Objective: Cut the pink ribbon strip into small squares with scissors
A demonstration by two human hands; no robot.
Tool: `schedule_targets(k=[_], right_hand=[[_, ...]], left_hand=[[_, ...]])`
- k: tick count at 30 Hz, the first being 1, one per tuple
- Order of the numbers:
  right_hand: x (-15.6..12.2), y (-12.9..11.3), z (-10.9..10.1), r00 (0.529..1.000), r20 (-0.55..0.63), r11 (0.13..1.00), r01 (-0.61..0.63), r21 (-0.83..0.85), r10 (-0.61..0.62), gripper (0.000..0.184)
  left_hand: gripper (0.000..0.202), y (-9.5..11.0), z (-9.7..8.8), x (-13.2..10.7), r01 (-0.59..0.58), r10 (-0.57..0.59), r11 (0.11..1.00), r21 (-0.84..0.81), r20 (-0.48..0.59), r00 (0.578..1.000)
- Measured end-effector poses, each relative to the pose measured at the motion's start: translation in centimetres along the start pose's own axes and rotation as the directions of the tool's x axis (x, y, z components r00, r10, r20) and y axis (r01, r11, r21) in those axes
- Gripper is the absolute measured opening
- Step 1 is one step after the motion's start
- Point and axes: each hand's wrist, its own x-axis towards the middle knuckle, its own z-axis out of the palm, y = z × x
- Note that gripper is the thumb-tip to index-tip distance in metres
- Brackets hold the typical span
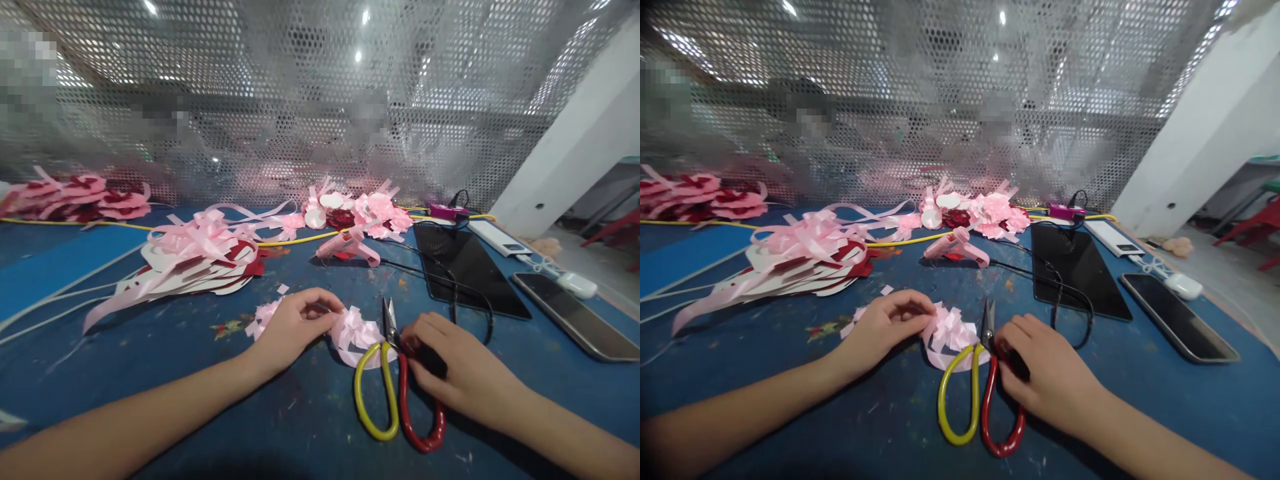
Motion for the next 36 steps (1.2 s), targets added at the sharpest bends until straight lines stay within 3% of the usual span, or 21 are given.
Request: schedule_targets(k=[2,5,8,12,16,19,27,30,33,36], right_hand=[[0.0,0.4,-0.4,1.000,-0.004,0.999,-0.007,0.038,0.007,0.008],[1.3,2.3,-2.0,0.992,-0.122,0.993,-0.019,0.119,0.034,0.009],[5.3,5.5,-4.1,0.954,-0.269,0.990,-0.114,0.087,0.133,0.019],[14.4,9.1,-5.8,0.999,0.018,0.999,-0.029,0.045,0.029,0.022],[22.3,9.5,-5.3,0.967,0.238,0.995,0.096,0.006,-0.095,0.025],[25.3,8.5,-4.4,0.925,0.349,0.984,0.174,-0.030,-0.152,0.023],[26.9,7.2,-2.9,0.857,0.490,0.970,0.228,-0.080,-0.161,0.017],[26.6,6.8,-3.1,0.854,0.495,0.971,0.226,-0.080,-0.158,0.010],[26.2,6.5,-3.6,0.861,0.480,0.968,0.236,-0.085,-0.168,0.019],[26.1,6.8,-4.0,0.875,0.462,0.966,0.226,-0.125,-0.145,0.016]], left_hand=[[0.006,0.0,0.0,0.0,-0.013,0.013,1.000,0.016,0.008,1.000],[0.008,0.1,0.0,-0.1,-0.017,0.016,1.000,0.026,0.032,0.999],[0.009,0.2,0.0,-0.1,-0.001,0.000,1.000,0.023,0.051,0.999],[0.010,0.1,0.0,-0.2,0.018,-0.018,1.000,-0.001,0.073,0.997],[0.011,0.0,-0.2,-0.3,0.041,-0.041,0.999,-0.005,0.070,0.997],[0.011,-0.1,-0.2,-0.4,0.051,-0.048,0.998,-0.034,0.087,0.995],[0.010,-0.2,-0.2,0.0,0.082,-0.075,0.995,-0.055,0.122,0.990],[0.010,-0.2,-0.2,0.0,0.071,-0.064,0.996,-0.056,0.127,0.990],[0.010,-0.1,-0.2,0.0,0.062,-0.055,0.997,-0.054,0.134,0.989],[0.011,0.0,-0.2,0.0,0.051,-0.044,0.997,-0.051,0.131,0.990]])
